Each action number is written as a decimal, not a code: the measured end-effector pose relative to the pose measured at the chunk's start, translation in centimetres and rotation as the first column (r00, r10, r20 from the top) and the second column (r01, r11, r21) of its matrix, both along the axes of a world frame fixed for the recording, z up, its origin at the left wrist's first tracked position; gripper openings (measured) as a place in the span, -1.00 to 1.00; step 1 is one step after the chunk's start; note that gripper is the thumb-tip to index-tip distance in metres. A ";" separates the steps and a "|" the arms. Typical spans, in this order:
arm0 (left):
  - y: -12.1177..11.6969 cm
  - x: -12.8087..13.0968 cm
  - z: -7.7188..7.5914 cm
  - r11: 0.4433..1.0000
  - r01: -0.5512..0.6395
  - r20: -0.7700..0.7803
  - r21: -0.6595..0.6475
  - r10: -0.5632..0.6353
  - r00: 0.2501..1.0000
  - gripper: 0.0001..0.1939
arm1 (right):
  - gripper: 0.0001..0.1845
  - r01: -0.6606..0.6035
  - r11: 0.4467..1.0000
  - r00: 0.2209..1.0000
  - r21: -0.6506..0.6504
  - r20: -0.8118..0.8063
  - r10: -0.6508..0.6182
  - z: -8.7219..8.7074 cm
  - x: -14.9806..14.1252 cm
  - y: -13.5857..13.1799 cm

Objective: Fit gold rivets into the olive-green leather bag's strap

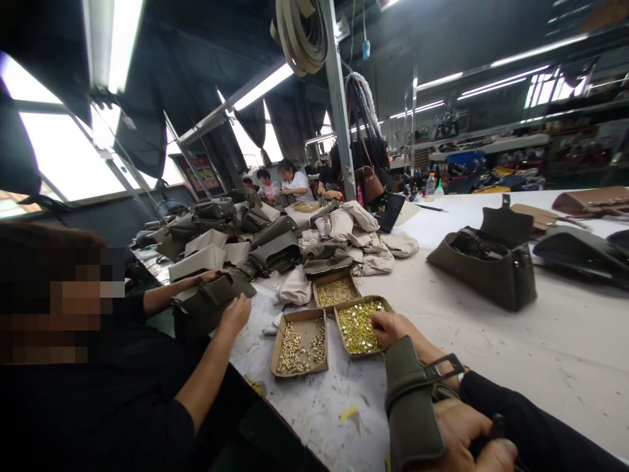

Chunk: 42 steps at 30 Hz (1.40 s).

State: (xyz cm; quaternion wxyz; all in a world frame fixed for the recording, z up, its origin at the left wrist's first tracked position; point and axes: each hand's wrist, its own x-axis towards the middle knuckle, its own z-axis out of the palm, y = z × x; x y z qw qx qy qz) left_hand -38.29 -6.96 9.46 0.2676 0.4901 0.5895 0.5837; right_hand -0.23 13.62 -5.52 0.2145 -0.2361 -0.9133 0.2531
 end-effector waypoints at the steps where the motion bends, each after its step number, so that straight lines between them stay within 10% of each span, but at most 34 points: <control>1: 0.3 0.3 0.4 1.000 0.021 0.006 -0.023 -0.021 1.000 -0.39 | -0.92 0.001 1.000 1.000 -0.022 -0.018 -0.002 0.0 0.0 -0.1; 9: 0.8 1.4 3.7 0.984 0.143 0.066 -0.111 -0.136 0.988 -0.40 | -0.69 0.043 0.969 0.983 -0.245 -0.163 -0.084 0.7 0.2 -0.1; 14: 1.2 2.4 2.7 0.993 0.103 0.093 -0.066 -0.096 0.991 -0.50 | -0.56 0.062 0.918 0.957 -0.391 -0.237 -0.165 0.8 0.3 0.1; 26: 12.5 7.0 1.8 0.985 0.085 0.110 -0.151 -0.069 0.992 -0.70 | -0.48 0.134 0.848 0.891 -0.514 -0.312 -0.330 3.0 1.4 -0.3; 42: 14.4 9.7 2.5 0.996 0.082 -0.114 -0.023 -0.084 0.990 -0.58 | -0.16 0.130 0.672 0.771 -0.729 -0.352 -0.531 3.8 2.4 0.1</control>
